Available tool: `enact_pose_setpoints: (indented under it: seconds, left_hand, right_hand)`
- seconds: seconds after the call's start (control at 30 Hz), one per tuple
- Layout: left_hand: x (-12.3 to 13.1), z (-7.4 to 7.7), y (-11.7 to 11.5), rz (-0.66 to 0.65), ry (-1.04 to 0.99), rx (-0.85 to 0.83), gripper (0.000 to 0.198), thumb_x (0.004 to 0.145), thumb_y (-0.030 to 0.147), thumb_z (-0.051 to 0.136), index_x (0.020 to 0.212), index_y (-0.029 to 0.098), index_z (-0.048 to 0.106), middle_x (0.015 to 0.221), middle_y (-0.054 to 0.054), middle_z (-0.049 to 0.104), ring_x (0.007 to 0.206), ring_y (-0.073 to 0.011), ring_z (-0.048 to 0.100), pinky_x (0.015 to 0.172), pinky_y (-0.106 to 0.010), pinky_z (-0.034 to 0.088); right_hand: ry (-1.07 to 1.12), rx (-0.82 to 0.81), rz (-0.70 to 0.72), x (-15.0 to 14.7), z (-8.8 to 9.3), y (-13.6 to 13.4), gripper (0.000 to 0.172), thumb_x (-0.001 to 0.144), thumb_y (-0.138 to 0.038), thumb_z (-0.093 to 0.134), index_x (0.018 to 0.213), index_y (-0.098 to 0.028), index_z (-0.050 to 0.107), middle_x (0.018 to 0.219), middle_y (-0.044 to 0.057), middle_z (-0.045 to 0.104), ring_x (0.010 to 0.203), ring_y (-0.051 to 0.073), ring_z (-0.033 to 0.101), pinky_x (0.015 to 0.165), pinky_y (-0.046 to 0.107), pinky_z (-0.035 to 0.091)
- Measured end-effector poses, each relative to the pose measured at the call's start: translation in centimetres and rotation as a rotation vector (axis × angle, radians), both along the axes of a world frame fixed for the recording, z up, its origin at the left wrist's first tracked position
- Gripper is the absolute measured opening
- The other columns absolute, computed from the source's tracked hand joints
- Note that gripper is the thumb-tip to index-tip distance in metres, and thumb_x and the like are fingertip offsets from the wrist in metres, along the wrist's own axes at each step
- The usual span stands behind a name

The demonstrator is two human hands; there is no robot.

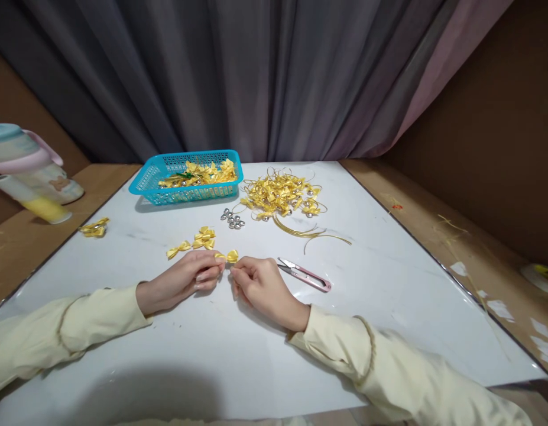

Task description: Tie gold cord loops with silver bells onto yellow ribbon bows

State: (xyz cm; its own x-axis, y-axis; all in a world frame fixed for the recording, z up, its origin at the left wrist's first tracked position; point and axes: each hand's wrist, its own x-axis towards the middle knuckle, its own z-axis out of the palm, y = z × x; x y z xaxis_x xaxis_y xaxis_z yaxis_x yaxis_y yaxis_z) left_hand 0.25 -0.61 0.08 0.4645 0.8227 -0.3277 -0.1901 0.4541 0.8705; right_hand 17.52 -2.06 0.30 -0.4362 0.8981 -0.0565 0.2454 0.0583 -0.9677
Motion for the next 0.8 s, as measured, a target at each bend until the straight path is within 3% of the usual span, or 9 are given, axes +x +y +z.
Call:
enact_pose_setpoints:
  seconds: [0.37, 0.8]
  left_hand:
    - [-0.09, -0.03, -0.08, -0.002, -0.02, -0.014, 0.02, 0.078, 0.018, 0.054, 0.059, 0.013, 0.049, 0.044, 0.008, 0.03, 0.038, -0.0027, 0.026, 0.038, -0.016, 0.019]
    - [-0.04, 0.05, -0.13, 0.001, 0.011, 0.008, 0.017, 0.078, 0.021, 0.055, 0.063, 0.012, 0.053, 0.044, 0.008, 0.031, 0.038, -0.0031, 0.026, 0.04, -0.016, 0.02]
  right_hand:
    - [-0.14, 0.187, -0.01, -0.11, 0.06, 0.05, 0.028, 0.086, -0.021, 0.047, 0.059, -0.017, 0.053, 0.04, -0.006, 0.047, 0.038, 0.007, 0.039, 0.043, 0.02, 0.032]
    - [-0.138, 0.188, -0.023, -0.23, -0.1, 0.1, 0.028, 0.087, -0.02, 0.046, 0.061, -0.017, 0.054, 0.041, -0.006, 0.048, 0.039, 0.008, 0.04, 0.047, 0.02, 0.032]
